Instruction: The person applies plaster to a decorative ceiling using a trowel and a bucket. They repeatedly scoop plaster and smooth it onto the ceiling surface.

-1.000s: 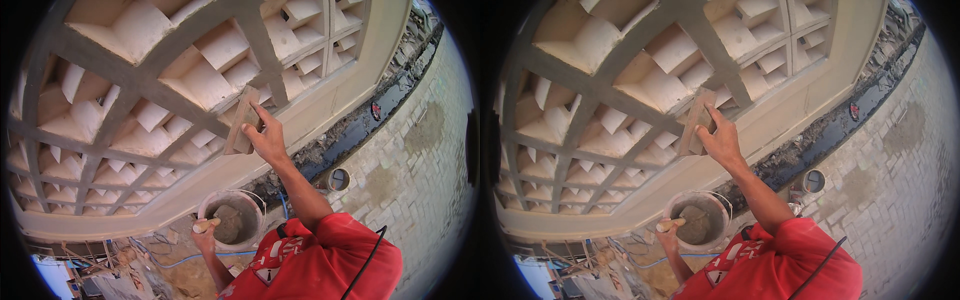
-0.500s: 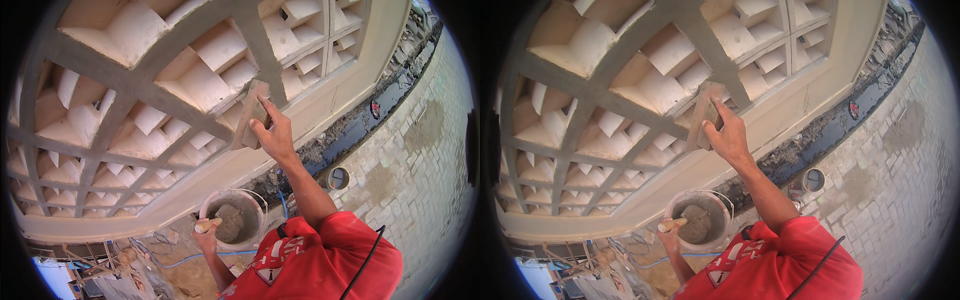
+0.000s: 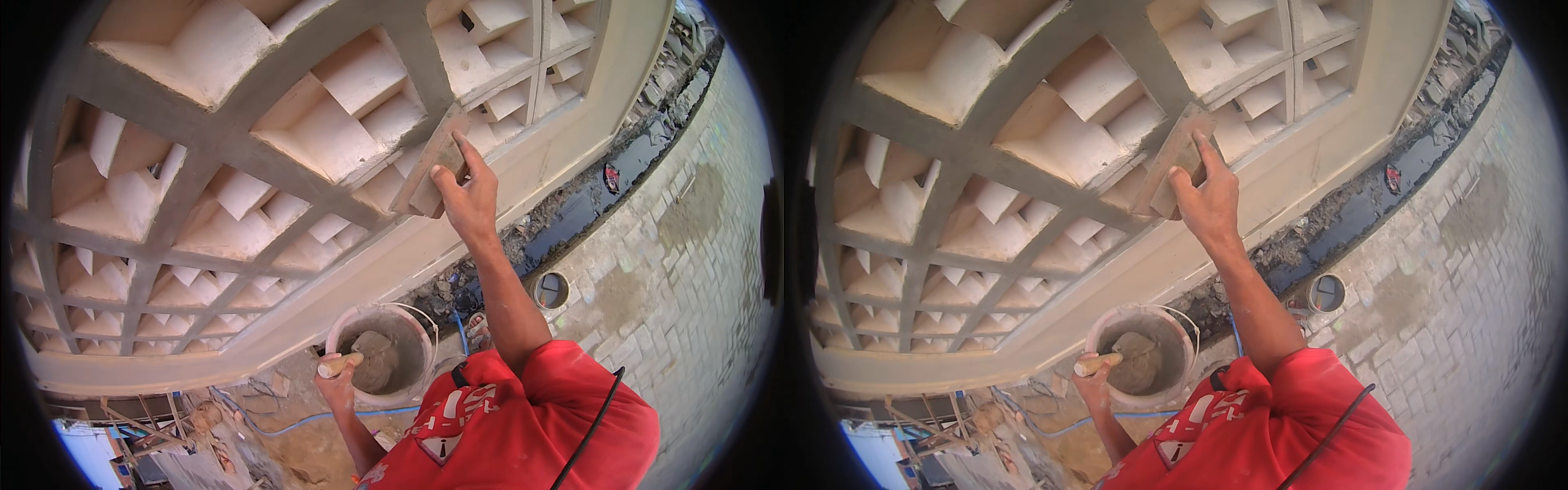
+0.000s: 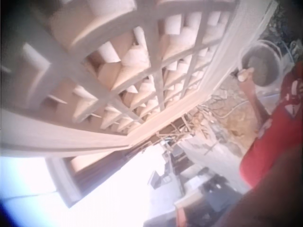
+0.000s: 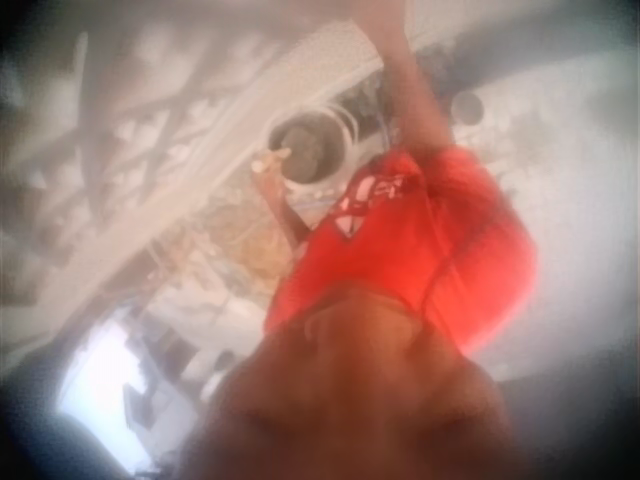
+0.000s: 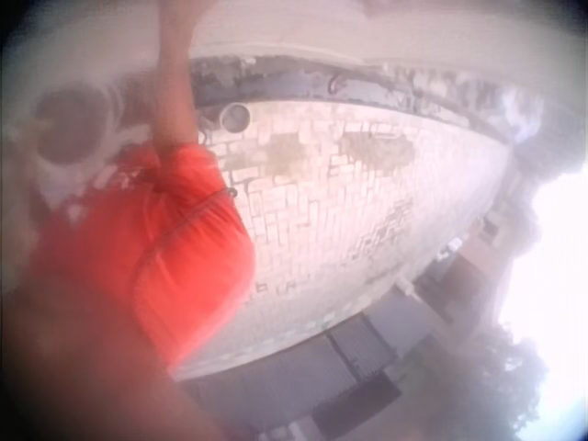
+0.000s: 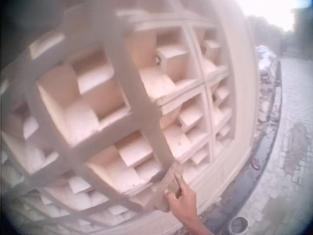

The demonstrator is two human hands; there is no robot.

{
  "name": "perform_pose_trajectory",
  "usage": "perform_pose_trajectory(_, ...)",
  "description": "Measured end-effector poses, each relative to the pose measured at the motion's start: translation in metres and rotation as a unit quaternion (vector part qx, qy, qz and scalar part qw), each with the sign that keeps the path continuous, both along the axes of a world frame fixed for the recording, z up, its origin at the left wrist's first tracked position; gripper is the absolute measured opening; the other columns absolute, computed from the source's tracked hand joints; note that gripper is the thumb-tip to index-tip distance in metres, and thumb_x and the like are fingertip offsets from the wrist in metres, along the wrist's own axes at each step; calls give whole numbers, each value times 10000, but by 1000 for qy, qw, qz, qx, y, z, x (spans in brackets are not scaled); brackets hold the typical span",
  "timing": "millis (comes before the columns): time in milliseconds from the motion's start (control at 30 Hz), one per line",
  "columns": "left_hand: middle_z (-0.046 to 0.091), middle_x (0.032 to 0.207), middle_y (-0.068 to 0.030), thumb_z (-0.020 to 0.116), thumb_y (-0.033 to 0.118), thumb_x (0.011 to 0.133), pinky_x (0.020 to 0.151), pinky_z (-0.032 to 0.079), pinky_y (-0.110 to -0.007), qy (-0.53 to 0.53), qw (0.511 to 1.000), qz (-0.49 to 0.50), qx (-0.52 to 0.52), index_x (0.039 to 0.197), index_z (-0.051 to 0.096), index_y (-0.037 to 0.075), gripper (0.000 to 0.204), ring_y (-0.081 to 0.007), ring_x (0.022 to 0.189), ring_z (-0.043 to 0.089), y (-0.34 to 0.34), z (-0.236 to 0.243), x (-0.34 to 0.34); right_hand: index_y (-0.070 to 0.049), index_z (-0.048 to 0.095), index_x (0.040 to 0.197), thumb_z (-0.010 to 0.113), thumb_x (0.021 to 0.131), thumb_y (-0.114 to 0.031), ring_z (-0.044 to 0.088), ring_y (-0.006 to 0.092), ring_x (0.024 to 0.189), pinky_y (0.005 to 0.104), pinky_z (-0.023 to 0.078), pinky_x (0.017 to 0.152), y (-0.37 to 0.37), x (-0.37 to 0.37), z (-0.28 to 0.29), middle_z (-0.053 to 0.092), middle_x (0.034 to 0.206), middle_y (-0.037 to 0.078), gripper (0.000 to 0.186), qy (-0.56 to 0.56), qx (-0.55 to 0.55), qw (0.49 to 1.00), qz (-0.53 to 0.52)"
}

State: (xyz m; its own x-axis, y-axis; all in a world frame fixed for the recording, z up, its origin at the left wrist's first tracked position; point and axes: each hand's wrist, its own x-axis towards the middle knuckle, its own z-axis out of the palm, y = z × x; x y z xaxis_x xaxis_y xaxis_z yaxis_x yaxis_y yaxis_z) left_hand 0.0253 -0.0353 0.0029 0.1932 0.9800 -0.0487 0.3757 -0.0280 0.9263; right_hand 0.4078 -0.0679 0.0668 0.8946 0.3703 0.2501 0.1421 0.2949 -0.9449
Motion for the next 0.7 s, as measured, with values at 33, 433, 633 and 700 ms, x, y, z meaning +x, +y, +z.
perform_pose_trajectory(33, 614, 875, -70, 719, -50, 724, 743, 497, -275, -5, 1000, 3, -1, 952, 600, -1, 261, -142, 797, 604, -1, 1, 0, 124, 454, 1312, 607, 789, -167, 634, 329, 1059, 368, 490, 907, -4, 17, 7, 611, 1143, 311, 618, 37, 1, 999, 7)
perform_pose_trajectory(433, 615, 870, -71, 716, -48, 719, 723, 501, -273, -2, 1000, -7, -1, 953, 596, 6, 269, -137, 788, 602, 2, -4, -1, 132, 450, 1309, 623, 788, -186, 596, 363, 1128, 393, 448, 974, 3, -18, -4, 570, 1205, 334, 635, -2, -26, 999, 31)
perform_pose_trajectory(633, 618, 871, -72, 712, -48, 722, 724, 500, -273, 5, 1000, -15, 8, 955, 597, -2, 264, -136, 786, 601, 5, 2, 6, 122, 454, 1312, 625, 793, -163, 612, 305, 1087, 371, 459, 955, 17, 11, 7, 592, 1191, 300, 616, -16, -33, 999, -13)
perform_pose_trajectory(700, 617, 868, -70, 717, -44, 723, 722, 500, -272, 2, 1000, -8, 2, 956, 598, -2, 265, -136, 790, 603, 8, 3, 10, 114, 457, 1313, 621, 799, -153, 604, 284, 1087, 358, 466, 942, 25, -23, -6, 595, 1197, 282, 602, -79, -66, 995, 6)
